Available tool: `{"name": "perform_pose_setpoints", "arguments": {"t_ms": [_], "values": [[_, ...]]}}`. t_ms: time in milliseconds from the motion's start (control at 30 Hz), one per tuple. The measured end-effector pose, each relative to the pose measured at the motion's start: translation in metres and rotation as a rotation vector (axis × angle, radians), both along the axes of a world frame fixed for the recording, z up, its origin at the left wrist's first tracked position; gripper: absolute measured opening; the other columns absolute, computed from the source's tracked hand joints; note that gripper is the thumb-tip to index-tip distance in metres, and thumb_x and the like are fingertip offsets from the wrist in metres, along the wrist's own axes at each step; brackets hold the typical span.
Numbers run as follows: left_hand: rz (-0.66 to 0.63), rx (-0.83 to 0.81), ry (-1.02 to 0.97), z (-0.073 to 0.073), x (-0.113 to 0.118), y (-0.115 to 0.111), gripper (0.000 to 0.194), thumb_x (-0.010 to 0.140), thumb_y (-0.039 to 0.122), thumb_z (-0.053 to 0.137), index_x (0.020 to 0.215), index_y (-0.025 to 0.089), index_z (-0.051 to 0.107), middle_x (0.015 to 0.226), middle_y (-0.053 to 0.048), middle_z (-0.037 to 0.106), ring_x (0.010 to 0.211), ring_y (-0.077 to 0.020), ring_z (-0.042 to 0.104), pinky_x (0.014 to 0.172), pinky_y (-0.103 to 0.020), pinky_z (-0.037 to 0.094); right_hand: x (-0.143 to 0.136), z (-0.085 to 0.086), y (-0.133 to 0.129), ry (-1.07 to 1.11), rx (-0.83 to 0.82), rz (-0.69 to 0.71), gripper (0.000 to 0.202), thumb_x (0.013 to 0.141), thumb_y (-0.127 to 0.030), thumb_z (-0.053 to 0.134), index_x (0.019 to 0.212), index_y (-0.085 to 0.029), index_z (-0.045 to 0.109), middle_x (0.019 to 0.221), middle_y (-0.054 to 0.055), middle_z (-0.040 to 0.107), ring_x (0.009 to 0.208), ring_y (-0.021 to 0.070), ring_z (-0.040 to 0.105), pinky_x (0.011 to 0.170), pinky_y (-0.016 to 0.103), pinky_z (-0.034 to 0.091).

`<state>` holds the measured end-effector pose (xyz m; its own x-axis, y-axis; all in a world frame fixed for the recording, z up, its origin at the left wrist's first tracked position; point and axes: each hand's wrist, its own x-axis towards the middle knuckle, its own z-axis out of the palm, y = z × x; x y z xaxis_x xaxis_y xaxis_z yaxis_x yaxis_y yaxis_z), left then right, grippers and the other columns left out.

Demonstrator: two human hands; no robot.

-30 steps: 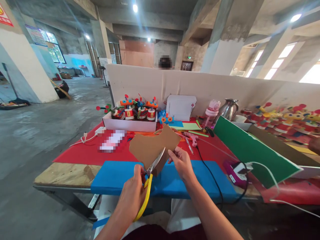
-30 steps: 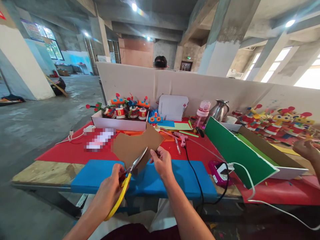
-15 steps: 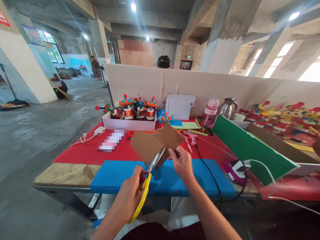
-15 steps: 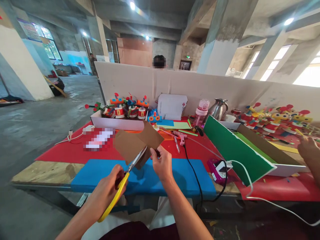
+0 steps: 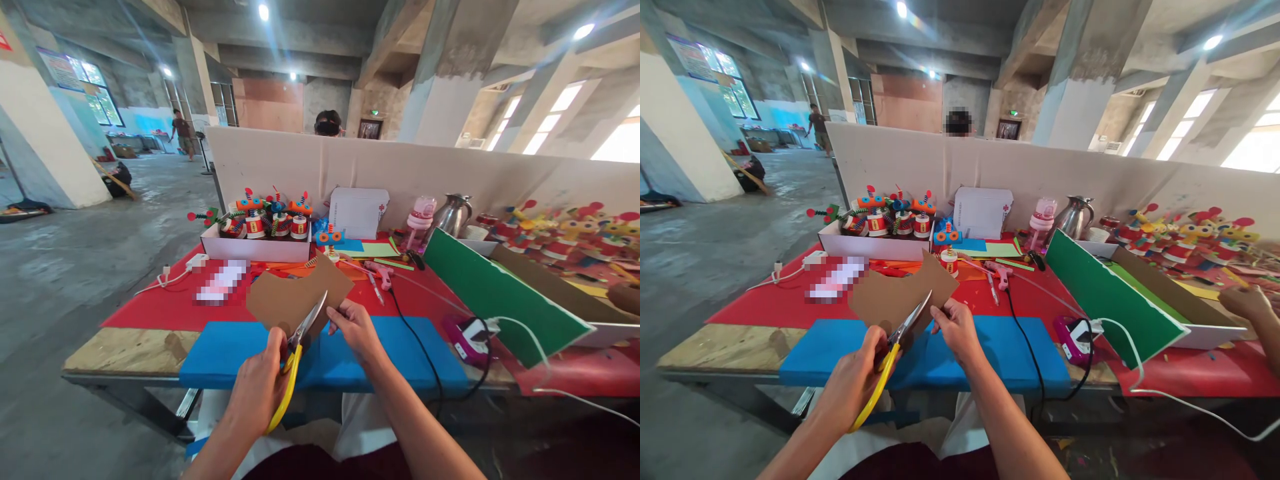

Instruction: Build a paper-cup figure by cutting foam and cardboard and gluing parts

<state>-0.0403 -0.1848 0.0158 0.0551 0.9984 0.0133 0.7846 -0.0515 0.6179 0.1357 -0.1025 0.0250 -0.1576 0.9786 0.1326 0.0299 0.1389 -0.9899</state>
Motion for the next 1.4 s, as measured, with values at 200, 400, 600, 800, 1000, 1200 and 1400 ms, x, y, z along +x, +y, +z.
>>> {"name": "perform_pose_setpoints", "arguments": {"t_ms": [200, 400, 600, 800, 1000, 1200, 1400], "values": [[0.004, 0.016, -0.015, 0.0025, 0.0028, -0.0003, 0.021, 0.083, 0.015, 0.045, 0.085, 0.025, 0.027, 0.069, 0.005, 0.053, 0.057, -0.0137, 0.052, 0.054, -0.023, 0.027, 0.0045, 0.0033, 0.0001, 0.055, -0.013, 0.034, 0.031, 0.071, -0.043, 0.064, 0.057, -0.019, 0.051, 0.046, -0.004, 0.048, 0.047, 0.0109, 0.046, 0.052, 0.025, 0.038], [-0.006, 0.104, 0.053, 0.0022, 0.0026, 0.0003, 0.017, 0.085, 0.020, 0.044, 0.083, 0.025, 0.028, 0.070, 0.003, 0.055, 0.062, -0.0170, 0.054, 0.057, -0.024, 0.030, 0.0053, 0.0034, -0.0021, 0.114, -0.028, 0.058, 0.032, 0.071, -0.045, 0.066, 0.059, -0.019, 0.052, 0.048, -0.005, 0.046, 0.047, 0.0103, 0.045, 0.051, 0.025, 0.038], [0.003, 0.078, 0.014, 0.0036, 0.0052, -0.0010, 0.017, 0.085, 0.017, 0.044, 0.083, 0.025, 0.029, 0.071, 0.003, 0.056, 0.062, -0.0154, 0.057, 0.056, -0.023, 0.030, 0.0052, 0.0020, -0.0019, 0.118, -0.040, 0.076, 0.033, 0.071, -0.047, 0.067, 0.061, -0.019, 0.053, 0.048, -0.005, 0.048, 0.046, 0.0100, 0.046, 0.050, 0.024, 0.038], [0.005, 0.063, 0.080, 0.0030, 0.0048, -0.0019, 0.019, 0.082, 0.013, 0.045, 0.083, 0.025, 0.030, 0.070, 0.003, 0.057, 0.063, -0.0158, 0.058, 0.057, -0.024, 0.030, 0.0067, 0.0041, -0.0025, 0.090, -0.038, 0.073, 0.033, 0.072, -0.046, 0.066, 0.059, -0.019, 0.054, 0.046, -0.004, 0.049, 0.047, 0.0103, 0.046, 0.051, 0.024, 0.037], [-0.009, 0.049, 0.152, 0.0039, 0.0032, 0.0000, 0.025, 0.076, 0.007, 0.046, 0.085, 0.025, 0.031, 0.071, 0.002, 0.059, 0.069, -0.0185, 0.061, 0.060, -0.025, 0.032, 0.0051, 0.0076, -0.0027, 0.080, -0.048, 0.076, 0.033, 0.070, -0.046, 0.066, 0.056, -0.019, 0.053, 0.046, -0.004, 0.048, 0.047, 0.0107, 0.046, 0.051, 0.025, 0.038], [-0.010, 0.020, 0.227, 0.0044, 0.0034, -0.0004, 0.022, 0.078, 0.009, 0.045, 0.089, 0.024, 0.033, 0.072, 0.001, 0.061, 0.072, -0.0199, 0.064, 0.059, -0.025, 0.032, 0.0035, 0.0037, 0.0002, 0.095, -0.063, 0.082, 0.033, 0.068, -0.047, 0.067, 0.058, -0.019, 0.053, 0.046, -0.005, 0.046, 0.046, 0.0100, 0.044, 0.051, 0.025, 0.040], [0.017, 0.044, 0.361, 0.0038, 0.0045, 0.0019, 0.015, 0.080, 0.012, 0.045, 0.089, 0.023, 0.038, 0.073, -0.002, 0.063, 0.079, -0.0226, 0.066, 0.065, -0.026, 0.037, 0.0042, 0.0007, -0.0012, 0.084, -0.072, 0.093, 0.036, 0.070, -0.050, 0.067, 0.061, -0.018, 0.054, 0.046, -0.005, 0.048, 0.046, 0.0096, 0.046, 0.052, 0.024, 0.040]]}}
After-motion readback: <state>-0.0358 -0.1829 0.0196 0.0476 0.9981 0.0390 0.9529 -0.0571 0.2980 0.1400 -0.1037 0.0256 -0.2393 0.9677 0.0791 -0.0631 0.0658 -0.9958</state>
